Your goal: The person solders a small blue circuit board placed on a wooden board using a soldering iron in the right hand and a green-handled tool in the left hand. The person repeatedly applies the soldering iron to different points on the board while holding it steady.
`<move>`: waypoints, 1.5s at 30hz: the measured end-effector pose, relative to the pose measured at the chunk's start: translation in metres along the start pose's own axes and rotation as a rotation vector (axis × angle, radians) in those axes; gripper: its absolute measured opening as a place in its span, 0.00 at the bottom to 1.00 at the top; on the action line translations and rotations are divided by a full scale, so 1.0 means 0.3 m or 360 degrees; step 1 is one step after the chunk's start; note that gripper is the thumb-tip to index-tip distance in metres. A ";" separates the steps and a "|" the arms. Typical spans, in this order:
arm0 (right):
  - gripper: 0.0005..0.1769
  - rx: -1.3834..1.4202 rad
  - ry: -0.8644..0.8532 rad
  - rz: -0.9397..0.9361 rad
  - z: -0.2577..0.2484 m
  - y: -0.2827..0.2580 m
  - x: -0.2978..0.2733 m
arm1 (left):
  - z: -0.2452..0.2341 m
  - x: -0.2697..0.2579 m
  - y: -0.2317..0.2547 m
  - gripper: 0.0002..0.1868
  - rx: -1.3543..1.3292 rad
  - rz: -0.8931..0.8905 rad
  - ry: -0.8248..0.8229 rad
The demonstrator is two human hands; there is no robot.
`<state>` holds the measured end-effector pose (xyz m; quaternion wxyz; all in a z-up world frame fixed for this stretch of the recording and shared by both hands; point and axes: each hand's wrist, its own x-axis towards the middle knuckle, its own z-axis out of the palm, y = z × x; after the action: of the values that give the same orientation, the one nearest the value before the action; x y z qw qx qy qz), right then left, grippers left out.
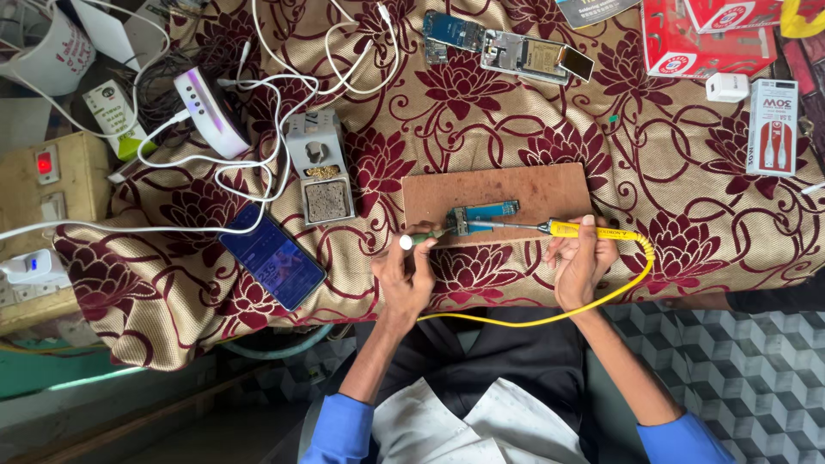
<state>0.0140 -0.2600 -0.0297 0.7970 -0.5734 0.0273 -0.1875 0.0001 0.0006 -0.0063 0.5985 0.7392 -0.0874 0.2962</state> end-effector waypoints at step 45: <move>0.14 -0.0070 0.0062 -0.0070 -0.007 0.014 -0.010 | 0.002 -0.010 -0.013 0.05 0.0020 0.0037 0.0003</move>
<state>0.0119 -0.2599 -0.0350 0.7793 -0.5875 0.0345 -0.2155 -0.0002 0.0003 -0.0112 0.5905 0.7415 -0.0938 0.3044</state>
